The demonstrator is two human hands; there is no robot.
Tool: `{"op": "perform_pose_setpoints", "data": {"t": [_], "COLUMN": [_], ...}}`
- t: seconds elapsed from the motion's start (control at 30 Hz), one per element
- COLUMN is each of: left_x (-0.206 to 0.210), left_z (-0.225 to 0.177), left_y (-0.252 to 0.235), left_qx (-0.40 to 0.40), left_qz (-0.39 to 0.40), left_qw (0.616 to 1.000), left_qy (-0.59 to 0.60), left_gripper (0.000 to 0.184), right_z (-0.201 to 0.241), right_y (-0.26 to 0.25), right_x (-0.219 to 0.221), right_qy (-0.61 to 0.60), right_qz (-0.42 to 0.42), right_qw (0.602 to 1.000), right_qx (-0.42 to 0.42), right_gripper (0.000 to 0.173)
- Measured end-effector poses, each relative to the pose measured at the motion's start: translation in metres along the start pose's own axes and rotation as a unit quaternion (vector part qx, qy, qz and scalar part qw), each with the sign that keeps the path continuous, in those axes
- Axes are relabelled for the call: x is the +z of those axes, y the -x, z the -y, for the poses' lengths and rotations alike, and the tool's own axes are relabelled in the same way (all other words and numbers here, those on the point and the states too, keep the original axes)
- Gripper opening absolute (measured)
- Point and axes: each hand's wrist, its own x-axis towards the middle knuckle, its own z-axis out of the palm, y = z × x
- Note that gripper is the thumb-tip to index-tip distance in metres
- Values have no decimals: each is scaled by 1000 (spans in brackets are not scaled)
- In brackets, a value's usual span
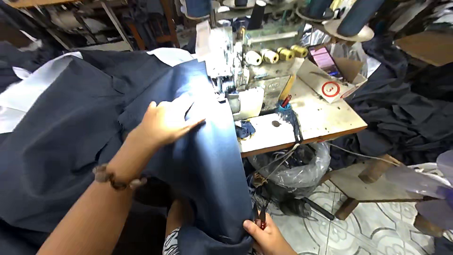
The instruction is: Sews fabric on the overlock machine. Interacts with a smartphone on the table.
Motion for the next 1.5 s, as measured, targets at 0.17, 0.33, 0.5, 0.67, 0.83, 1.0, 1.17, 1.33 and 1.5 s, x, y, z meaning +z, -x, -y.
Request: {"op": "perform_pose_setpoints", "data": {"t": [0.17,0.33,0.5,0.67,0.83,1.0,1.17,1.33,1.5], "left_x": [-2,25,-12,-8,-34,-28,4,-6,-19], "left_z": [20,48,44,40,-24,-147,-208,-210,-212], "left_y": [-84,-123,-165,-172,-125,32,132,127,120], "left_qx": [-136,-160,-195,-273,-148,-20,-24,-30,20], "left_qz": [220,315,391,250,-24,-74,-43,-98,-120], "left_qw": [961,934,898,922,985,960,964,935,940], "left_qy": [102,50,55,115,85,268,262,339,320], "left_gripper": [129,149,107,89,36,44,96,24,19], "right_z": [4,20,40,66,69,30,-10,-2,12], "right_y": [-50,-98,-140,-166,-174,-110,-50,-38,-28], "right_x": [-7,-7,-1,16,22,27,27,23,23], "right_qy": [-6,10,41,36,13,-33,-59,-21,-7], "right_qz": [4,-24,-71,-115,-131,-99,-109,-120,-118], "right_qw": [1000,1000,995,991,990,992,992,992,993], "right_qx": [-4,-1,-65,-61,-58,-69,-9,-24,-10], "right_gripper": [10,16,21,14,18,14,18,11,20]}}
